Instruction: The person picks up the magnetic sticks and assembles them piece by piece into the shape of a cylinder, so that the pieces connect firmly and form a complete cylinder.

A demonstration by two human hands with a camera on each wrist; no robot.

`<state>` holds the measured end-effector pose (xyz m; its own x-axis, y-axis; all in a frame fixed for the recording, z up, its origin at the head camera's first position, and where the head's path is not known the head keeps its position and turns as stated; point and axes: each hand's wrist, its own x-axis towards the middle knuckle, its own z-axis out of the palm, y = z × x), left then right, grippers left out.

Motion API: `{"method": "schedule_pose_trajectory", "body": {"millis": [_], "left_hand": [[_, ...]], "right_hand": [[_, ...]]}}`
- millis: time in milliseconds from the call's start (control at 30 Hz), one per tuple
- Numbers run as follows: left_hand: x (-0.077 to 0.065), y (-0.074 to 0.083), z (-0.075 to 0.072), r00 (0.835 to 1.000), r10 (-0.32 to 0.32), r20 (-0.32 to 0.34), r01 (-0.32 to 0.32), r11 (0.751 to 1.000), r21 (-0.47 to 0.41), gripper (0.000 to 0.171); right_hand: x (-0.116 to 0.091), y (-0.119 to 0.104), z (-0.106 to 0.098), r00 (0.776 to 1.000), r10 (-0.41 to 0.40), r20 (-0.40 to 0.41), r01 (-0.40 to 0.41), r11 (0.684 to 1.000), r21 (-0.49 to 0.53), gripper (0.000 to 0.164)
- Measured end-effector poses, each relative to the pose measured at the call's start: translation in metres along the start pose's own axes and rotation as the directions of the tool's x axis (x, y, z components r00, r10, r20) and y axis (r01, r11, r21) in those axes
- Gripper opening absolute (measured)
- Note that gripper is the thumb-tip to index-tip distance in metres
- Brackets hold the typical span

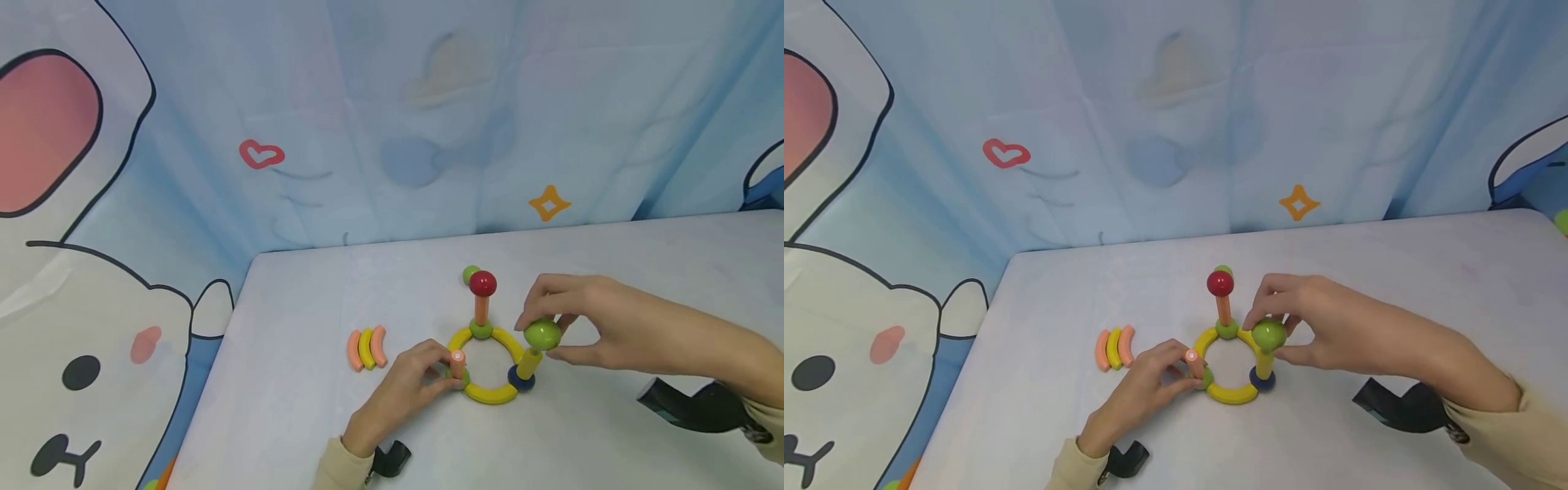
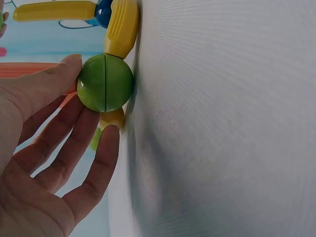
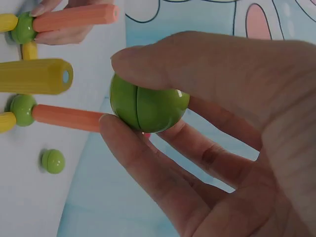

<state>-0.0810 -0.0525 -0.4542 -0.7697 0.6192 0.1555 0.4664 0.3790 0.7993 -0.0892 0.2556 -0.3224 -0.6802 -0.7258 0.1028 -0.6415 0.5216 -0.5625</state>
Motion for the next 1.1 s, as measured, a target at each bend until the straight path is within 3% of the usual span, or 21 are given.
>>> {"method": "schedule_pose_trajectory", "body": {"millis": [367, 667, 767, 867, 967, 1100], "left_hand": [[0.000, -0.001, 0.001, 1.000, 0.007, -0.006, -0.007, 1.000, -0.005, 0.018], [0.001, -0.002, 0.000, 1.000, 0.009, -0.008, -0.009, 1.000, 0.002, 0.018], [0.001, -0.002, 0.000, 1.000, 0.011, -0.007, -0.011, 1.000, 0.006, 0.018], [0.001, -0.002, 0.001, 1.000, 0.008, -0.004, -0.007, 1.000, 0.004, 0.018], [0.000, -0.002, 0.000, 1.000, 0.006, -0.001, -0.006, 1.000, 0.003, 0.018], [0.000, -0.001, 0.000, 1.000, 0.004, 0.005, -0.004, 1.000, -0.001, 0.018]], "right_hand": [[0.003, -0.003, 0.017, 0.987, 0.108, 0.119, -0.108, 0.994, -0.008, 0.045], [0.002, -0.001, 0.018, 0.990, 0.094, 0.102, -0.093, 0.996, -0.016, 0.046], [0.001, -0.002, 0.018, 0.992, 0.089, 0.090, -0.087, 0.996, -0.028, 0.048], [-0.002, -0.003, 0.017, 0.999, 0.036, 0.027, -0.035, 0.998, -0.057, 0.049], [-0.003, -0.001, 0.011, 0.999, 0.033, -0.029, -0.034, 0.998, -0.050, 0.047], [0.000, 0.006, 0.001, 0.989, 0.129, -0.069, -0.126, 0.991, 0.045, 0.036]]}}
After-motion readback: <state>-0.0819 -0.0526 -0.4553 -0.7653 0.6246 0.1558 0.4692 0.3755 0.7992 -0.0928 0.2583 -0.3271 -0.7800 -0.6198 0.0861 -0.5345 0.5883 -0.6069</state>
